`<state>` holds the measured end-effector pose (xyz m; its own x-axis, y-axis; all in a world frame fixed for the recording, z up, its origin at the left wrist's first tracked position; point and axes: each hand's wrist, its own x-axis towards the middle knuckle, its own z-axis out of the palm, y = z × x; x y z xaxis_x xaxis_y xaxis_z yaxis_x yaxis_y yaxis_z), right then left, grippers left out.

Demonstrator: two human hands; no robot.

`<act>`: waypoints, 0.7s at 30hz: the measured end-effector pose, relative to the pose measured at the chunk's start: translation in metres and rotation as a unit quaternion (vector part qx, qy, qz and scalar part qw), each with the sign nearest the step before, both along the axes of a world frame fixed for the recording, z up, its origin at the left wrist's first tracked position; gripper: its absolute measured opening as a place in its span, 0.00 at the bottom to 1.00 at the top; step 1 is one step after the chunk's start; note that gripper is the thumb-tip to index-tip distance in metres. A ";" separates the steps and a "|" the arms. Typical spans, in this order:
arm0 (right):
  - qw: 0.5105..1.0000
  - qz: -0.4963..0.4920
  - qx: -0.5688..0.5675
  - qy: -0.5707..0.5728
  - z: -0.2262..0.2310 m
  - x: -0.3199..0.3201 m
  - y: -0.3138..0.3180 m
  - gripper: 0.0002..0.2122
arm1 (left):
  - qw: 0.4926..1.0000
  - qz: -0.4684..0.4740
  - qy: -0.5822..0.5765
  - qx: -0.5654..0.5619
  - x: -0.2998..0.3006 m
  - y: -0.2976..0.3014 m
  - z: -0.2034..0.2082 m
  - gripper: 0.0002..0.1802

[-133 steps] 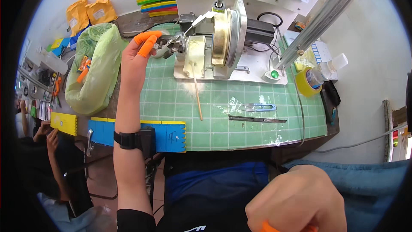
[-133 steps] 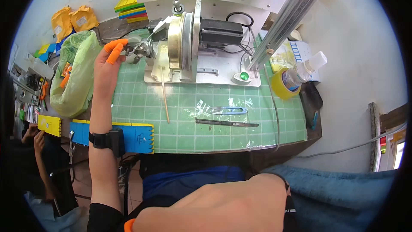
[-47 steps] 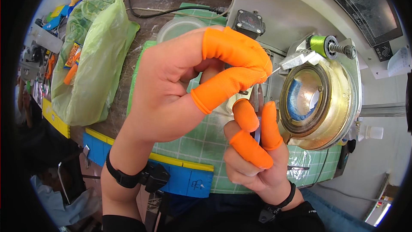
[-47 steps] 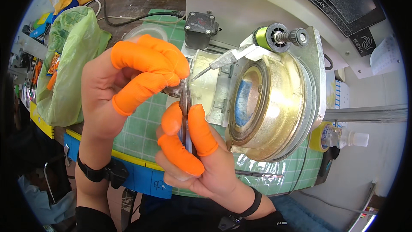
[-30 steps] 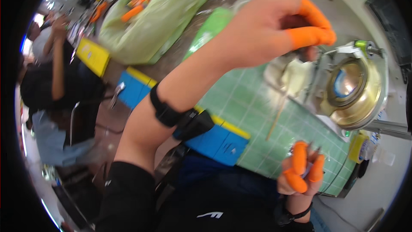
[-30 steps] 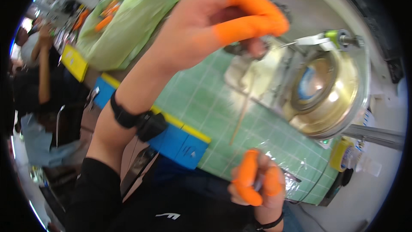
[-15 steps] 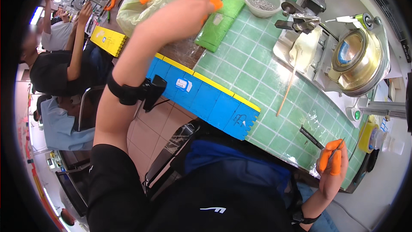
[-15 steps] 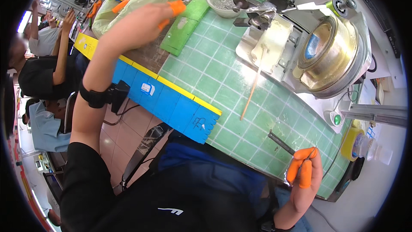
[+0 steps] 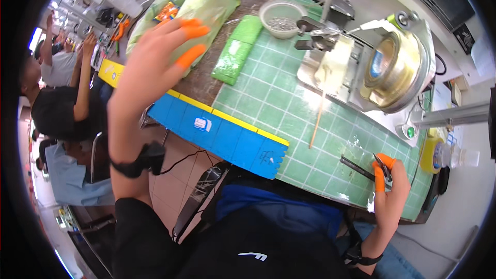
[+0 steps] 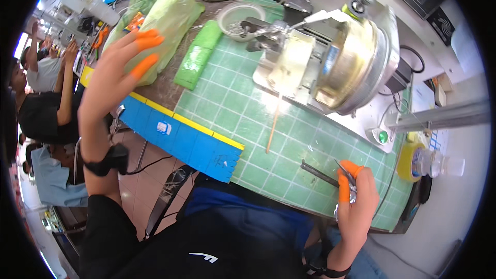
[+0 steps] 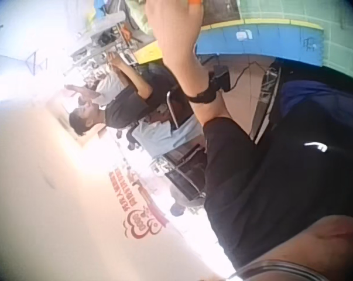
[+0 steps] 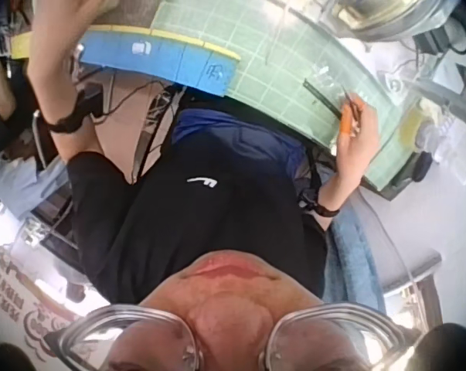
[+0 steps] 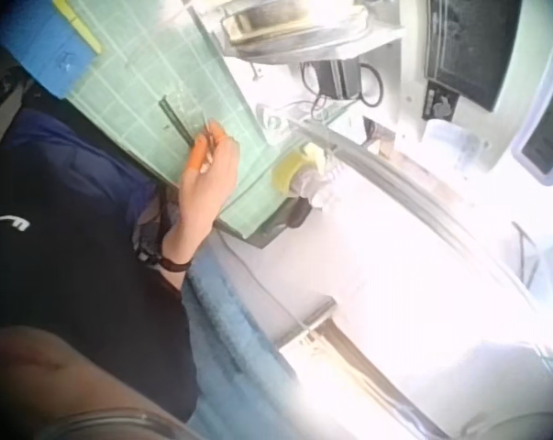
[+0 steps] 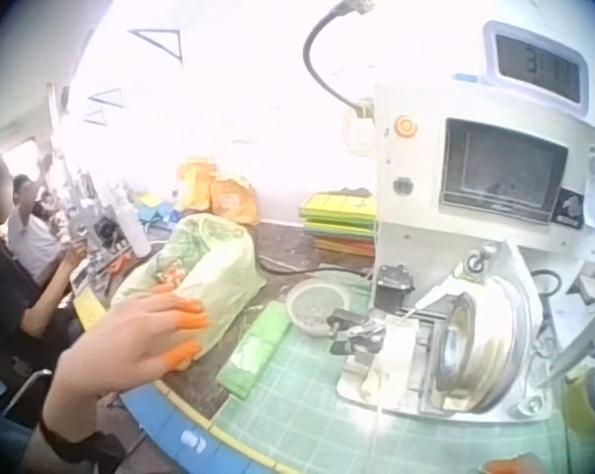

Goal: Assembling small precision components onto a rotary fixture using tweezers and adhesive.

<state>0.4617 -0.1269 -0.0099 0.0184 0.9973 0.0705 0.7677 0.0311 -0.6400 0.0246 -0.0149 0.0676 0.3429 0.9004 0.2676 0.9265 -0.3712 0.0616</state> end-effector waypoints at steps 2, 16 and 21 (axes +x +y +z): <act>0.999 -0.005 0.047 -0.025 -0.003 0.019 -0.006 0.11 | 0.995 0.000 0.083 -0.061 0.000 -0.019 0.033 0.20; 0.985 0.140 0.078 -0.061 0.016 0.060 0.046 0.10 | 0.990 -0.134 -0.030 0.029 0.158 0.029 0.046 0.27; 0.947 0.249 0.169 0.113 0.047 0.053 0.064 0.18 | 0.979 -0.188 -0.019 0.076 0.250 0.074 0.024 0.39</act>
<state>0.5150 -0.0629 0.0368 -0.3963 0.8073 0.4373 0.4481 0.5858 -0.6753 0.2744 0.0589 0.0917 0.6304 0.6606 0.4077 0.7203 -0.6936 0.0099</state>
